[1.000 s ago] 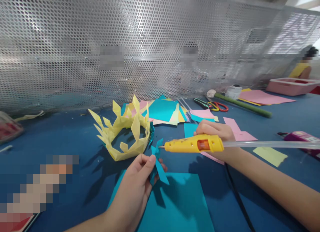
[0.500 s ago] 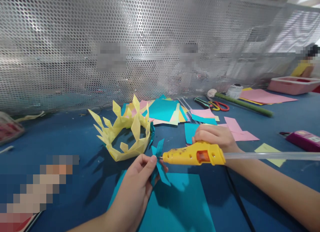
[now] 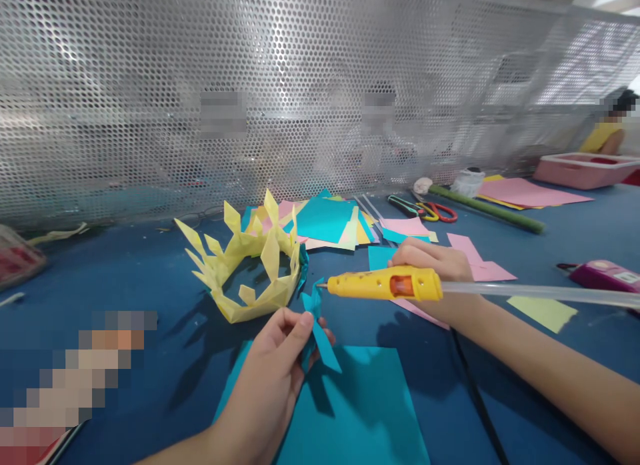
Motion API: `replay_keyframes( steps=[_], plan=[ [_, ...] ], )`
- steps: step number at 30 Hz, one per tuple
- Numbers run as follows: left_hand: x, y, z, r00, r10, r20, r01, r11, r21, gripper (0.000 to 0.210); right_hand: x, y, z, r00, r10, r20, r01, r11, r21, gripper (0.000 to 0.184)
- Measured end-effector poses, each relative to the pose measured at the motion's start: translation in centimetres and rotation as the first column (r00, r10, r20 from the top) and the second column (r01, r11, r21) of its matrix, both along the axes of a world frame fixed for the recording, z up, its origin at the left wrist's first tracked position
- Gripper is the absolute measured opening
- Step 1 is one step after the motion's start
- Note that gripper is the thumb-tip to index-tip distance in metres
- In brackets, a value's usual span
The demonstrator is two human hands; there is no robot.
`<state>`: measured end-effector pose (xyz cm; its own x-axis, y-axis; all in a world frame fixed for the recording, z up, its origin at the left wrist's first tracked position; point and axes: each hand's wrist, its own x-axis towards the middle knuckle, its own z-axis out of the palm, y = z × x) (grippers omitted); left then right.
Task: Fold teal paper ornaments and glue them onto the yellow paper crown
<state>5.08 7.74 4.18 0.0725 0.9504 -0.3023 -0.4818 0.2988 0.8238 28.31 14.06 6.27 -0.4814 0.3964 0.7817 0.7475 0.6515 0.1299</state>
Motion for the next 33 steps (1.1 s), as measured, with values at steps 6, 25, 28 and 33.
replay_keyframes(
  steps=[6, 25, 28, 33],
  plan=[
    [0.02, 0.1, 0.13, 1.0, 0.024, -0.009, -0.024, 1.0, -0.008, 0.044, -0.12, 0.23, -0.09, 0.999, -0.04, -0.006, 0.04, 0.999, 0.009, 0.019],
    [-0.16, 0.1, -0.42, 1.0, -0.014, -0.021, 0.015, 0.999, 0.034, 0.039, -0.2, -0.15, -0.16, 0.991, 0.123, 0.061, -0.125, 0.991, 0.04, 0.03],
    [0.0, 0.11, -0.32, 1.0, -0.018, -0.01, 0.019, 0.999, 0.034, 0.042, -0.23, -0.19, -0.02, 0.987, 0.137, 0.085, -0.142, 0.989, 0.048, 0.03],
    [0.12, 0.09, -0.06, 1.0, -0.017, -0.005, 0.017, 0.999, 0.039, 0.044, -0.22, 0.06, -0.42, 0.983, 0.165, 0.079, -0.171, 0.982, 0.083, 0.028]
  ],
)
